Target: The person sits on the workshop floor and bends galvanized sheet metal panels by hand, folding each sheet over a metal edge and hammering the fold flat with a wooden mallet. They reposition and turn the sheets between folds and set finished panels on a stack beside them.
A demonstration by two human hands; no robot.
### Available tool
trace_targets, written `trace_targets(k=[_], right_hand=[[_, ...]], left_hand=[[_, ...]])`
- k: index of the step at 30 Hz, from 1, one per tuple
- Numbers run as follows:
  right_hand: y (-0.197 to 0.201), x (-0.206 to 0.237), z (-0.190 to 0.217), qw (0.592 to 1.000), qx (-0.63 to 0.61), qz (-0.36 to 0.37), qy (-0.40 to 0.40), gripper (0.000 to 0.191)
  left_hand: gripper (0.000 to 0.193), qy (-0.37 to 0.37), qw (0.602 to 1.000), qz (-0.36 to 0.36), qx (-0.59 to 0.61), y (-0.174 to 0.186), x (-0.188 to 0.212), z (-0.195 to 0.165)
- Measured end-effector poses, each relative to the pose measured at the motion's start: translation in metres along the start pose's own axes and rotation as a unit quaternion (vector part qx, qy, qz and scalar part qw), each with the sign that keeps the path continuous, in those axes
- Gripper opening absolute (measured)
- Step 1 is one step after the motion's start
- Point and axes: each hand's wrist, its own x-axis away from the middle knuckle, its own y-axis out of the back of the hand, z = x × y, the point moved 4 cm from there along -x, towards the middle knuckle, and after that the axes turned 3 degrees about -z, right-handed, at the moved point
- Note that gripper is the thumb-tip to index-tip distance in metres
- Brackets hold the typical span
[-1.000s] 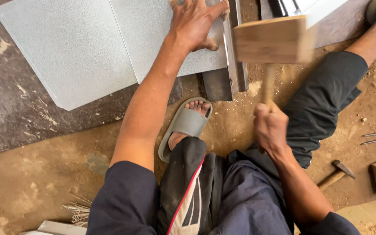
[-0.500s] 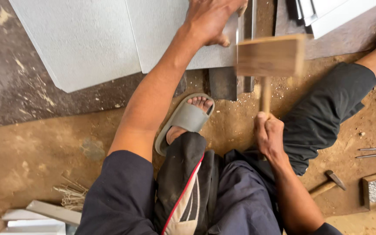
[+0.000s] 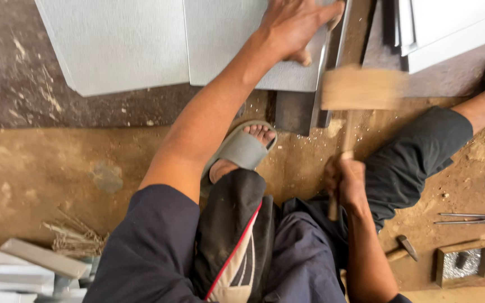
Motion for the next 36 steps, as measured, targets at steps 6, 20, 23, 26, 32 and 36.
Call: trace_targets(k=[6,20,23,26,32,36], right_hand=[[0.002,0.002,0.01,0.986,-0.152,-0.001,0.071,0.058],[-0.05,-0.105,0.108,0.991,0.086,-0.076,0.075,0.048],[-0.057,-0.117,0.127,0.986,0.109,-0.087,0.089,0.055],[-0.058,-0.112,0.138,0.988,0.096,-0.086,0.089,0.051],[-0.057,-0.101,0.176,0.987,0.016,-0.066,0.145,0.039],[-0.063,-0.101,0.194,0.989,-0.004,-0.047,0.137,0.038]], left_hand=[[0.106,0.006,0.997,-0.07,-0.042,0.002,-0.004,-0.003],[0.092,0.087,0.993,-0.029,-0.075,0.025,-0.015,0.005],[0.093,0.09,0.993,-0.036,-0.067,0.027,-0.013,0.003],[0.083,0.1,0.993,-0.018,-0.061,0.026,-0.008,0.001],[0.081,0.104,0.994,-0.011,-0.037,0.038,-0.004,-0.007],[0.074,0.118,0.991,0.034,-0.047,0.047,-0.003,-0.012]])
